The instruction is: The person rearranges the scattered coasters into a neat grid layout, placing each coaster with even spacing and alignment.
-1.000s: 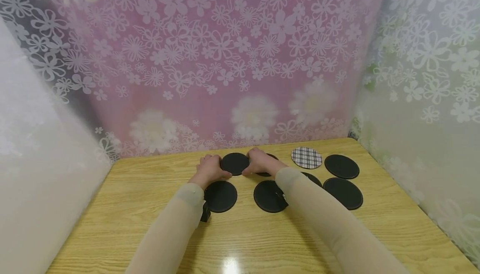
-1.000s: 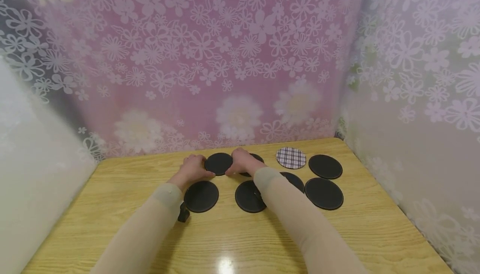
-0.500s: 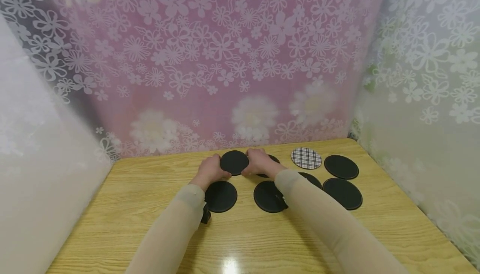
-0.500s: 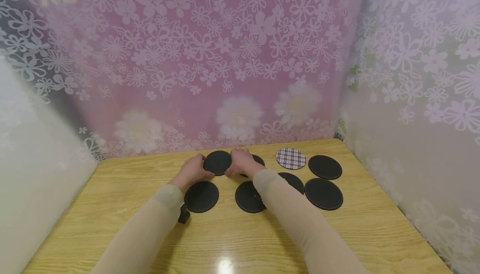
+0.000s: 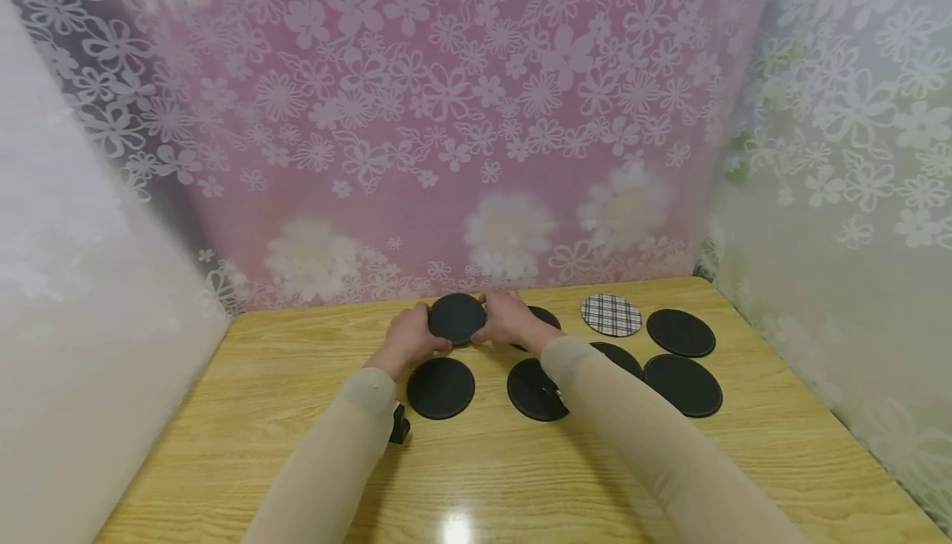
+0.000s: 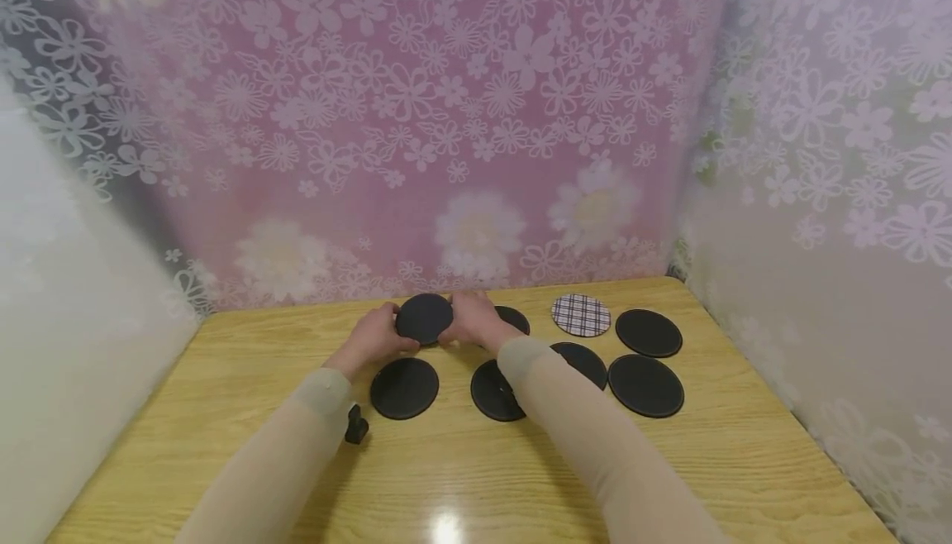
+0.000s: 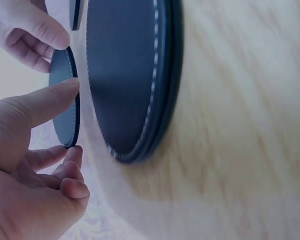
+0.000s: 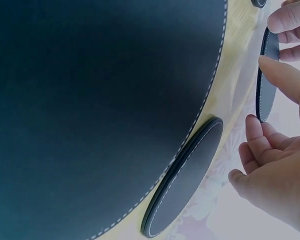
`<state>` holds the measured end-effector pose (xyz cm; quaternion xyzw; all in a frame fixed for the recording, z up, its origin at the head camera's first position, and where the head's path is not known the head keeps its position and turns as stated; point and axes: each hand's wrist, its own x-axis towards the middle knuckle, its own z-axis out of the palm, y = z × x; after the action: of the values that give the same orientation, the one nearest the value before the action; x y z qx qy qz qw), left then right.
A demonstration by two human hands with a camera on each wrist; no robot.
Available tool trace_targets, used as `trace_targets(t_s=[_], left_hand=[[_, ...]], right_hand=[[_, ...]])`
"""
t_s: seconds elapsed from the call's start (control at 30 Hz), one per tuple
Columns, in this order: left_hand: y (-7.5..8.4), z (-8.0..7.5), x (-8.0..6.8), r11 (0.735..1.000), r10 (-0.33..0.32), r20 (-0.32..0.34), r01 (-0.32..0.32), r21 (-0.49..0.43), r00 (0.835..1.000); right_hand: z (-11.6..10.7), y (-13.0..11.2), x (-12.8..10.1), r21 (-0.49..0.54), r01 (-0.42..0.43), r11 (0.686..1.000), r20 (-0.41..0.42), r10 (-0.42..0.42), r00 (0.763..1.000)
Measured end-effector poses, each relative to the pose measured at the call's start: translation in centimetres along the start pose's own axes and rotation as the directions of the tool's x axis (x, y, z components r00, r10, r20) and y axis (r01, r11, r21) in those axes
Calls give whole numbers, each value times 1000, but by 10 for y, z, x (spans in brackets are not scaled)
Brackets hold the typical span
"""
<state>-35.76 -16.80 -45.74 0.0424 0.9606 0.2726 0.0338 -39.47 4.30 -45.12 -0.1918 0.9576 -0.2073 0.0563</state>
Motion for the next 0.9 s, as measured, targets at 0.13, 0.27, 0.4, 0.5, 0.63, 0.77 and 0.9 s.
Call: trace_targets(t_s=[0.13,0.27,0.4,0.5,0.63,0.77,0.9], left_hand=[[-5,-4,0,1000,-5,14,5,12,1000],[-11,-7,-3,1000,9,-7,-9,2,1000],[-17,-9,-6,1000,15,-9,-15,4,1000],[-24,-9,-8,1000,13,0,-13,0,1000],[-31,-6,-9,1000,0,22,1,-21,1000],[-33,-8,-10,999,-7,34,8,-47,999],[-30,-10,-11,998,-6,47,9,-57,999]], right_hand=[[2,-2,0,26,24,999,-4,-24,1000],[7,-3,3,68,29,997,11,-29,1000],[11,-5,5,97,35,995,31,-38,999],[13,-8,5,110,34,993,49,-39,998],[15,-11,4,120,20,993,81,-30,996],[15,-13,5,108,15,994,88,-25,996],[16,-11,7,89,19,996,89,-27,996]])
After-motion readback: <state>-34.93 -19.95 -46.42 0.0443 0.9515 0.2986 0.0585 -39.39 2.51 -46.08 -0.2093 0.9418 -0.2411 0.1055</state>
